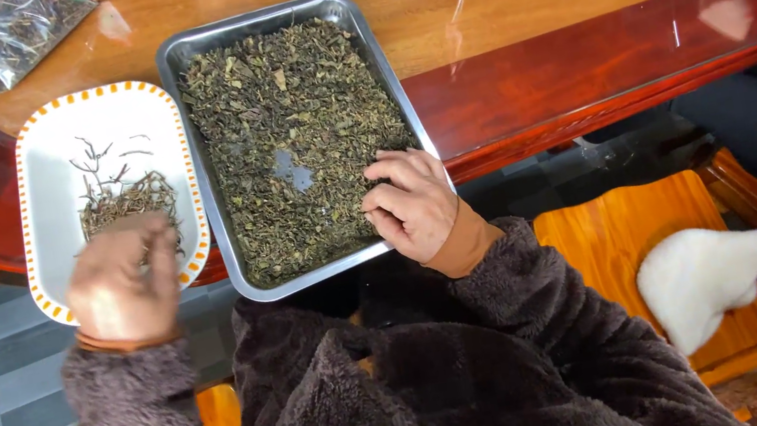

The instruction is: Sorting dried tea leaves by manually removing stems and placing them in a separate bowl

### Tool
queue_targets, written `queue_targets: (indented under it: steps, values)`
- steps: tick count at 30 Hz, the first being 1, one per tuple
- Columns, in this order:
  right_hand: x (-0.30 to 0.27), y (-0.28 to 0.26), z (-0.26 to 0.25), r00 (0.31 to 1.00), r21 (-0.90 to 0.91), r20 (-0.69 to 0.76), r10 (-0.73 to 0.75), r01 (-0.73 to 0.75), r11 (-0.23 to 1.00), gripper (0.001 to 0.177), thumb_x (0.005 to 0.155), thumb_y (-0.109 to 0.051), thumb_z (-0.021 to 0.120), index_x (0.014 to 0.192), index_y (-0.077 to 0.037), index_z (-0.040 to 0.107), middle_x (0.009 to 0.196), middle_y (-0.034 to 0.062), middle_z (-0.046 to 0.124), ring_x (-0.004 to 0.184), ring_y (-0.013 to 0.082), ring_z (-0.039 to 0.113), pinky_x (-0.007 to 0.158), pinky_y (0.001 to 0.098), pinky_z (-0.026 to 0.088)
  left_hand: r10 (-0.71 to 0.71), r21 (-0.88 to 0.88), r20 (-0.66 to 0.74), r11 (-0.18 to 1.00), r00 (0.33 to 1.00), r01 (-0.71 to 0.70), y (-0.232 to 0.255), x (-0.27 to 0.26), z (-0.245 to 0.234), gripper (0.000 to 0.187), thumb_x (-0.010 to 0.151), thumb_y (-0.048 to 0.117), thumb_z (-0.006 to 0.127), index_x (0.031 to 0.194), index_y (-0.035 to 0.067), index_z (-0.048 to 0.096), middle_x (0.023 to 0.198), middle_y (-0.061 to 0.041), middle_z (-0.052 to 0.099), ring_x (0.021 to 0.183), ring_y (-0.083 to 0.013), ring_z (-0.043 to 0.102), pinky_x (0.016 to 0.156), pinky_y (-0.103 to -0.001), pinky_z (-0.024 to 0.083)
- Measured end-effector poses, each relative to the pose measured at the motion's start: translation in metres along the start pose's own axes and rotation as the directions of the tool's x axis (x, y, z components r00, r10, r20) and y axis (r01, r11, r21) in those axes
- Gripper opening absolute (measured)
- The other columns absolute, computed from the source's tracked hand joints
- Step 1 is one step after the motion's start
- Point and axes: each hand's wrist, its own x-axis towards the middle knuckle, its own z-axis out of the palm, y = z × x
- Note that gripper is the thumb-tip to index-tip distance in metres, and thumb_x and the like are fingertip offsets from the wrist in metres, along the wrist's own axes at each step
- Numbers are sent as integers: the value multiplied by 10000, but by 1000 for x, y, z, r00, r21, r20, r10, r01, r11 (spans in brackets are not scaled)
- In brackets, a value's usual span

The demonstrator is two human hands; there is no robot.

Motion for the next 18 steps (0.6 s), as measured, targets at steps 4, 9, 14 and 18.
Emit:
queue_targets:
  steps: [4,9,14,18]
  values:
    - [-10,15,15,998,-5,-22,61,-61,998,46,899,-228,715,895,-218,671,1175,21,648,1268,295,591,1102,471,344,94,-40,-166,994,982,-102,25,-26,28,84,973,49,726,941,107,779,994,-92,766,917,-325,726,922,-443,567]
    - [7,15,1,1000,-92,20,-10,12,996,76,934,-262,703,873,-238,665,1158,-14,634,1285,262,560,1086,463,314,145,-268,-225,942,964,-204,57,-42,42,91,954,187,743,971,111,791,1040,-65,783,963,-265,744,1060,-444,497]
    - [36,-5,5,986,-133,157,-56,77,988,209,869,-311,824,1009,-195,720,1194,54,643,1305,330,510,1095,586,260,158,-326,-214,919,964,-222,64,-49,52,132,954,235,762,965,104,775,1045,-70,778,1019,-265,749,1170,-423,380]
    - [36,-14,34,944,-172,312,-110,170,970,453,777,-455,866,1109,-187,716,1201,92,674,1343,342,476,1138,633,165,186,-353,-194,903,963,-245,63,-50,57,133,927,220,793,976,100,766,1071,-70,768,1070,-268,732,1237,-445,292]
